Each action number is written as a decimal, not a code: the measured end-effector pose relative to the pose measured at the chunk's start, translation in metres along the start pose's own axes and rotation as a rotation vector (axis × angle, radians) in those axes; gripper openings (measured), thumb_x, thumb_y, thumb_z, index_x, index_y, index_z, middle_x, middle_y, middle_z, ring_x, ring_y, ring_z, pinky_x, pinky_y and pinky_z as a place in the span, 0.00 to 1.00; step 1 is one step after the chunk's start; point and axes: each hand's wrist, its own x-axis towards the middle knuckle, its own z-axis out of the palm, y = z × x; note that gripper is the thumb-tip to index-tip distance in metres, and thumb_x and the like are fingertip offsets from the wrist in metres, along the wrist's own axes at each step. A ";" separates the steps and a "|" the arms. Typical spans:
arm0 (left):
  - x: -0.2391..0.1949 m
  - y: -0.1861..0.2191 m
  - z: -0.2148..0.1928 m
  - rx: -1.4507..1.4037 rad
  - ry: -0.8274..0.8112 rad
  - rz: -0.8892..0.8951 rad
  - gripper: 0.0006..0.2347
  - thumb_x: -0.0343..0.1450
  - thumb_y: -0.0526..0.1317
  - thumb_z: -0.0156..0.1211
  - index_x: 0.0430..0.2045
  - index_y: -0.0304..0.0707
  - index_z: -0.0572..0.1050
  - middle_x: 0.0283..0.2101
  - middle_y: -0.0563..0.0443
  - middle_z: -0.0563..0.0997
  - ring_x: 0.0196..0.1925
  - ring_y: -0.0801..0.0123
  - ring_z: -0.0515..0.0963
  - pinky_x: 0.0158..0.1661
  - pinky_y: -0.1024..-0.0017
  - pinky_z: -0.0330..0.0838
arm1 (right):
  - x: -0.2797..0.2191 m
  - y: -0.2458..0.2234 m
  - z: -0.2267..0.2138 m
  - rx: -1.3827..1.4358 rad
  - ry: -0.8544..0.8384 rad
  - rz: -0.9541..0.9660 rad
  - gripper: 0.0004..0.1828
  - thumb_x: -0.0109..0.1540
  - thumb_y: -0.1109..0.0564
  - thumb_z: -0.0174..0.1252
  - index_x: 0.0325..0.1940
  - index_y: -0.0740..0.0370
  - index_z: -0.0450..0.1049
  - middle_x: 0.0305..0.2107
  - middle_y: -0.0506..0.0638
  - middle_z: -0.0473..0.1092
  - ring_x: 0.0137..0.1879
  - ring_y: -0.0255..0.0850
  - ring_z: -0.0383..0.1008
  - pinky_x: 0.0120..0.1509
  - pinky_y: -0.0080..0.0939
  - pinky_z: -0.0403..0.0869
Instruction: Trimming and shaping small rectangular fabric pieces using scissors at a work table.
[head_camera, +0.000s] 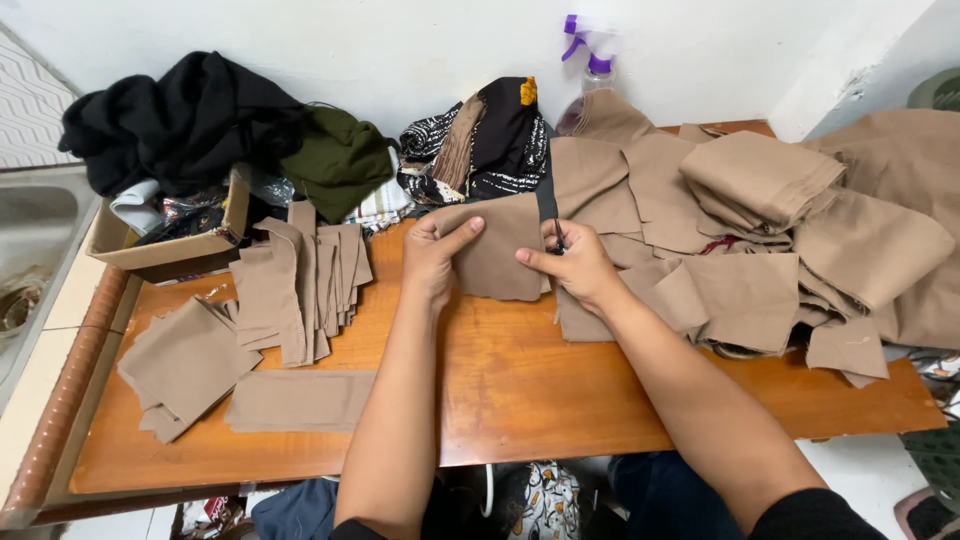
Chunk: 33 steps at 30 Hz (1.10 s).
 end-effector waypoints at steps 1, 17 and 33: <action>0.001 0.000 0.000 -0.001 0.004 0.000 0.08 0.54 0.31 0.67 0.22 0.35 0.76 0.23 0.45 0.78 0.24 0.66 0.79 0.26 0.74 0.74 | -0.003 -0.007 0.004 0.000 -0.003 0.002 0.11 0.47 0.63 0.64 0.26 0.62 0.67 0.12 0.37 0.54 0.12 0.23 0.54 0.11 0.18 0.55; 0.007 0.002 -0.025 -0.107 -0.022 -0.284 0.08 0.59 0.36 0.61 0.29 0.38 0.75 0.28 0.43 0.78 0.27 0.60 0.79 0.27 0.67 0.75 | -0.009 -0.016 0.014 -0.141 -0.161 0.172 0.10 0.49 0.63 0.62 0.24 0.61 0.66 0.13 0.40 0.61 0.18 0.24 0.58 0.19 0.19 0.56; 0.000 0.036 -0.065 1.260 0.191 0.654 0.13 0.54 0.37 0.66 0.30 0.51 0.77 0.35 0.57 0.78 0.42 0.65 0.74 0.44 0.71 0.66 | -0.023 -0.039 0.033 -0.773 -0.207 -0.012 0.06 0.48 0.53 0.58 0.29 0.48 0.74 0.13 0.40 0.70 0.21 0.33 0.67 0.29 0.29 0.62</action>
